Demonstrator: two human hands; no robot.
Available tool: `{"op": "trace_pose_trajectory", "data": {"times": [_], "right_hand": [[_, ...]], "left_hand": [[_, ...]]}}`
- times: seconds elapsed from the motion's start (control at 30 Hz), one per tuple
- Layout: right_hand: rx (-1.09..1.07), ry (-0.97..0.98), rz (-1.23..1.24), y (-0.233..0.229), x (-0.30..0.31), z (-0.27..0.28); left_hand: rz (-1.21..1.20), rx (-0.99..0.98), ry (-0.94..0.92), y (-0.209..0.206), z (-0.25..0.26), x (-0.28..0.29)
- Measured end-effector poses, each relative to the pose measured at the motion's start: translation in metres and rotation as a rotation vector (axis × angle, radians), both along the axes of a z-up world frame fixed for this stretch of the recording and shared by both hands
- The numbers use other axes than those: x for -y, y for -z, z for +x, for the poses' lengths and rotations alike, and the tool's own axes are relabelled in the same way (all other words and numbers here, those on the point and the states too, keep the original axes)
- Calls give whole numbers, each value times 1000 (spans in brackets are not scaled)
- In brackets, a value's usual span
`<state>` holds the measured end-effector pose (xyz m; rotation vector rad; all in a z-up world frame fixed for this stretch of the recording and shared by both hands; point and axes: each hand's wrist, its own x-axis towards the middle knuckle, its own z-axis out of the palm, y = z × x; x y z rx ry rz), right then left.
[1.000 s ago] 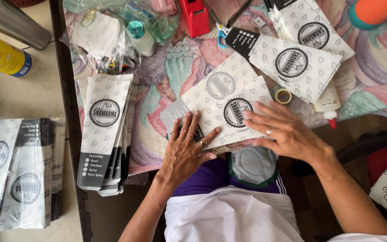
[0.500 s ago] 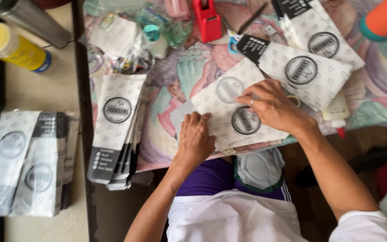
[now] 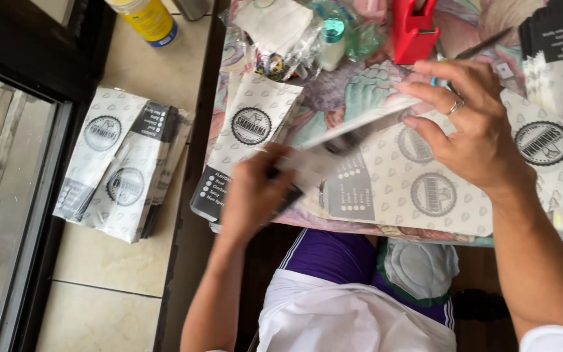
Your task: Applying labels to paper packaging sleeves using glue and folding them into their final shape.
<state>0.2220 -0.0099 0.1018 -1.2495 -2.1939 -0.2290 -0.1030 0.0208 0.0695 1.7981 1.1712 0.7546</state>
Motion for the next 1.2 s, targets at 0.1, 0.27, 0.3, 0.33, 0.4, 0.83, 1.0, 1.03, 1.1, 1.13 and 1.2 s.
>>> {"op": "trace_pose_trajectory", "data": {"times": [0.1,0.27,0.3,0.33,0.4,0.83,1.0,1.03,1.1,1.13,1.2], "right_hand": [[-94,-72,28,-1,-25,-36],[-358,-106,-214,60,-50,-113],[-358,-65,-303,84,-52,-126],[-357,-27,-393,109,-54,-140],[-392,57,-633,101,-42,-168],[-1695,327,-983,107,-47,-227],[-1627,309,-977,124,-44,-226],[-1596,295,-972,126,-43,-226],[-1289,365,-924,115,-34,-217],[-979,422,-867,109,-30,-213],[-746,239,-469,76,-24,-209]], "left_hand": [[-68,-41,-288,-15,-42,-17],[235,-290,-438,57,-65,-31],[222,-411,-450,62,-61,-28],[206,-533,-463,68,-59,-25],[81,-486,-431,67,-59,-24],[-341,-443,-235,104,-72,-46],[-333,-434,-236,105,-69,-40],[-327,-451,-256,107,-67,-39],[-329,-395,-269,84,-61,-35],[-331,-336,-286,72,-57,-33],[-102,-398,-204,68,-61,-29]]}}
